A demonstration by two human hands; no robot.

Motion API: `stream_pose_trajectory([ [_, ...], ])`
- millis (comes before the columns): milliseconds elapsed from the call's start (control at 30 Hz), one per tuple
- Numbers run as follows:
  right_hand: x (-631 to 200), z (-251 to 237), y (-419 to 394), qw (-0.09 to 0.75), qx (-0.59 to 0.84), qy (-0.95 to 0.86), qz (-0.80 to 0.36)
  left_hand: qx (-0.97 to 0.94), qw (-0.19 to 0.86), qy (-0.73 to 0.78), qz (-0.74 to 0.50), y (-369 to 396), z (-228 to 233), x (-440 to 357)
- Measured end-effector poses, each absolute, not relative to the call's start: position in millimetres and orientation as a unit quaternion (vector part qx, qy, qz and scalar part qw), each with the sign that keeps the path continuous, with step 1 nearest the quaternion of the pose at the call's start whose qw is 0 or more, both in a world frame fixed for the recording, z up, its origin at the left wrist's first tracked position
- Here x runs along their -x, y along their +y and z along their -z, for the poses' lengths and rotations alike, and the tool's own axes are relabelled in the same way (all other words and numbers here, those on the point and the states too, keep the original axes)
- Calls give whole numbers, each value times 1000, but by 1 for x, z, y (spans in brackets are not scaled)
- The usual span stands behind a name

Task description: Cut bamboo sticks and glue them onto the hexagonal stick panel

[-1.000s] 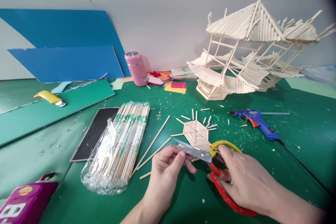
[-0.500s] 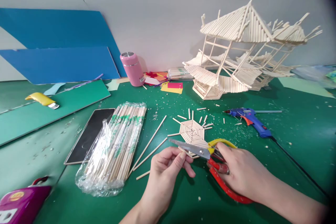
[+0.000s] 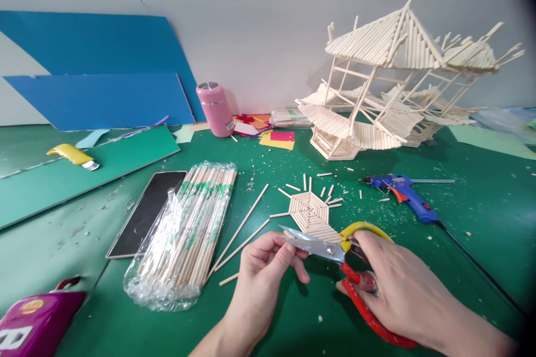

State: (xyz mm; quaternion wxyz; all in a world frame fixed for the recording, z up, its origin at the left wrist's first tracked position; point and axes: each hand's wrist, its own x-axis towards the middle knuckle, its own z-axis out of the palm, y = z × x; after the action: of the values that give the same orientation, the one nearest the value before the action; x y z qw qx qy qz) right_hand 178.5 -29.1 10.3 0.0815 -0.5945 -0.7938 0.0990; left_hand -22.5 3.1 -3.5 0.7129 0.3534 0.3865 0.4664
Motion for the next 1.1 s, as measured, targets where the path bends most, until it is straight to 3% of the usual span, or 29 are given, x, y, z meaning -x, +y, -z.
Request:
stream_pose_trajectory([
  [400,-173,-11,-20,42,605,-785,-129,-383,702,399,-449,1,2,21],
  [567,-189,-8,-11,112,648,-731,-183,-301,745,377,-461,4,0,22],
  [733,-213,-3,-19,119,709,-670,-184,-261,768,353,-467,7,2,24],
  [1100,-142,-23,-31,330,579,-518,-536,-278,756,402,-435,5,4,21],
])
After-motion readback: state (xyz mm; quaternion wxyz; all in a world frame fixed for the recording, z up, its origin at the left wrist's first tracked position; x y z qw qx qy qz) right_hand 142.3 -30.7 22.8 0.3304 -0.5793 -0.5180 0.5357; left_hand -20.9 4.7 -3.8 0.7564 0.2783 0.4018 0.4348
